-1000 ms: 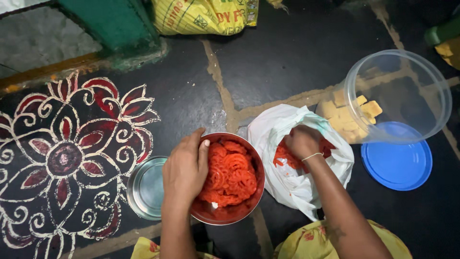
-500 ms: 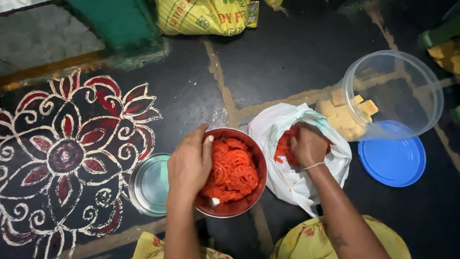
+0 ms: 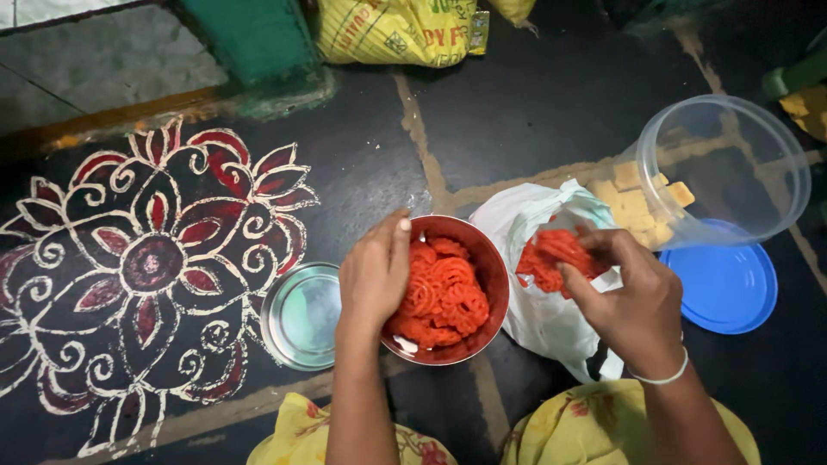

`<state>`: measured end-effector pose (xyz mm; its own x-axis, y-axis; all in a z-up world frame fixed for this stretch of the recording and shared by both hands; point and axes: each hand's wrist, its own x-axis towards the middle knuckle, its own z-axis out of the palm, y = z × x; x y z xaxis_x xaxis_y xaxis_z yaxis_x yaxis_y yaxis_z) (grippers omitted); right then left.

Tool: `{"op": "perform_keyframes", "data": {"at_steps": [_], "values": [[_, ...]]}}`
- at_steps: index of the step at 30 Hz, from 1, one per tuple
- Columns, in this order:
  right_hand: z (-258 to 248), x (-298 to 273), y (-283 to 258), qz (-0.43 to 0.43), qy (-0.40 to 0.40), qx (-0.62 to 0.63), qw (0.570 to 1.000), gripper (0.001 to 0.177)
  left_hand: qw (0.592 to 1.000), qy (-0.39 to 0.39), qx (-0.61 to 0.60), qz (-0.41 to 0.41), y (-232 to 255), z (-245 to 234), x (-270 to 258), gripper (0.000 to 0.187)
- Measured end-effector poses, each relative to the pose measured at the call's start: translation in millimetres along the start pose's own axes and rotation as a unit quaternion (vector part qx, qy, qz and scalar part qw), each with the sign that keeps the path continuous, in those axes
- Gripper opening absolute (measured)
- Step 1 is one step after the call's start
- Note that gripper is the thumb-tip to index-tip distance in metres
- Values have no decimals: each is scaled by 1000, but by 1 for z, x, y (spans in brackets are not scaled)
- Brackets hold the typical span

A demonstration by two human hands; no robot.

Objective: The person is transferring a red, textured material from a white cloth bag into a metal bowl. They use their hands to scoop the material and place it into the bowl, which is positioned on the floor next to a decorative floor design.

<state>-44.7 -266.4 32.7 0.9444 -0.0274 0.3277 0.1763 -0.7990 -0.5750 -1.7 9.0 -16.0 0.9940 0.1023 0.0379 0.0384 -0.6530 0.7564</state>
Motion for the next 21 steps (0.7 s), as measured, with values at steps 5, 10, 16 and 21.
{"op": "perform_keyframes", "data": {"at_steps": [5, 10, 16, 21], "values": [[30, 21, -52, -179, -91, 18, 980, 26, 996, -14, -77, -42, -8, -1, 5, 54], [96, 41, -68, -288, -192, -50, 937, 37, 995, -10, -100, -29, -11, -2, 6, 55], [155, 36, -71, -358, -194, -169, 897, 27, 988, -48, -105, -102, -7, -6, 7, 56], [124, 29, -73, -334, -230, -4, 914, 26, 995, -4, -97, -6, -7, -6, 6, 57]]}}
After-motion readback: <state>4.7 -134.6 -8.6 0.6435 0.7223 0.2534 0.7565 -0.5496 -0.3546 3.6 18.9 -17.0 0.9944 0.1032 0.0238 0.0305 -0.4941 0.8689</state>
